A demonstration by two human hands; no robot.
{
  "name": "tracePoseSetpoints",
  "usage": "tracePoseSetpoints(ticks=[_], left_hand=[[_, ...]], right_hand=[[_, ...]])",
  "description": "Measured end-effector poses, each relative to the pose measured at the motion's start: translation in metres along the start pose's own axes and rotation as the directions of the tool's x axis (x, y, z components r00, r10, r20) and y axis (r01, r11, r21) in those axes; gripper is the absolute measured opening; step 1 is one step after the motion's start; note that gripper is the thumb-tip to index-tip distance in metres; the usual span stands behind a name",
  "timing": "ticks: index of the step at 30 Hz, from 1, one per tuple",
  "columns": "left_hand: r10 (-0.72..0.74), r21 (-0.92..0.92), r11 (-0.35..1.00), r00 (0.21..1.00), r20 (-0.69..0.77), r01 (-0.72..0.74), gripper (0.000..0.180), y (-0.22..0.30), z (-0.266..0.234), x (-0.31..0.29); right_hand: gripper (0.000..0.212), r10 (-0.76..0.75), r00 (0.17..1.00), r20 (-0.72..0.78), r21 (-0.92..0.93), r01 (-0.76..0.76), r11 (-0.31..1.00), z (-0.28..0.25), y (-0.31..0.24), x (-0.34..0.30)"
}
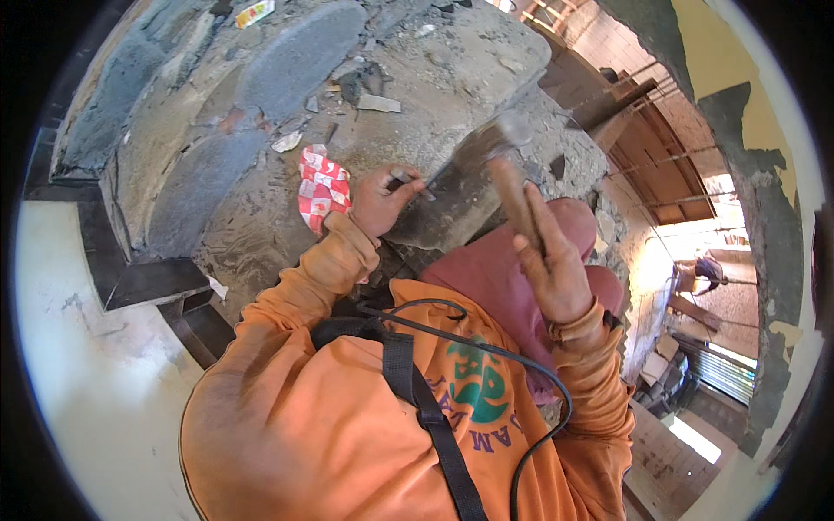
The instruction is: The person uses a hammer and a chisel to break off tiles and concrete from a staircase, then picks up and moves the loosened tiles by hand.
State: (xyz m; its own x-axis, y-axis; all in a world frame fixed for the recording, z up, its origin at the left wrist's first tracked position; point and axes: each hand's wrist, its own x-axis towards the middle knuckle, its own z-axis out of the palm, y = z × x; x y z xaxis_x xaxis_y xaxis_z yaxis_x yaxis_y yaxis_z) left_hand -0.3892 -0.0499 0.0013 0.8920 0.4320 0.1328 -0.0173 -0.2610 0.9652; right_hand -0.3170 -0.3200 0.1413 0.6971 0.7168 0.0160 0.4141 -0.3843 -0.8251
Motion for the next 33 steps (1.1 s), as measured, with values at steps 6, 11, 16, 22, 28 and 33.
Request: tracePoseSetpoints(ticks=[6, 11, 16, 22, 28, 33], left_hand=[[0.183, -0.421, 0.874, 0.967, -0.176, -0.242, 0.006, 0.042, 0.004, -0.007], [0.077, 0.004, 0.997, 0.997, -0.014, -0.077, 0.012, 0.083, -0.018, -0.003], [-0.037, 0.469, 0.879, 0.967, 0.25, -0.088, 0.032, 0.087, -0.03, -0.004], [-0.19, 0.489, 0.864, 0.823, 0.535, -0.118, 0.049, 0.067, 0.031, -0.019], [-0.3, 0.74, 0.63, 0.806, 0.511, -0.235, 0.059, 0.049, 0.08, -0.015], [-0.343, 0.648, 0.749, 0.758, 0.555, -0.136, 0.055, 0.007, 0.091, 0.003]], right_hand=[[0.054, 0.358, 0.922, -0.15, 0.246, -0.316, 0.916, -0.015, 0.06, 0.054], [0.043, 0.255, 0.901, -0.351, -0.071, -0.297, 0.952, -0.019, 0.209, 0.142], [0.049, 0.541, 0.834, -0.107, -0.067, -0.549, 0.833, -0.007, 0.221, 0.21], [0.045, 0.321, 0.909, -0.265, -0.484, -0.413, 0.772, 0.029, 0.36, 0.25], [0.054, 0.58, 0.78, -0.234, -0.077, -0.61, 0.789, 0.024, 0.315, 0.252], [0.046, 0.624, 0.772, -0.117, -0.193, -0.635, 0.748, 0.002, 0.319, 0.241]])
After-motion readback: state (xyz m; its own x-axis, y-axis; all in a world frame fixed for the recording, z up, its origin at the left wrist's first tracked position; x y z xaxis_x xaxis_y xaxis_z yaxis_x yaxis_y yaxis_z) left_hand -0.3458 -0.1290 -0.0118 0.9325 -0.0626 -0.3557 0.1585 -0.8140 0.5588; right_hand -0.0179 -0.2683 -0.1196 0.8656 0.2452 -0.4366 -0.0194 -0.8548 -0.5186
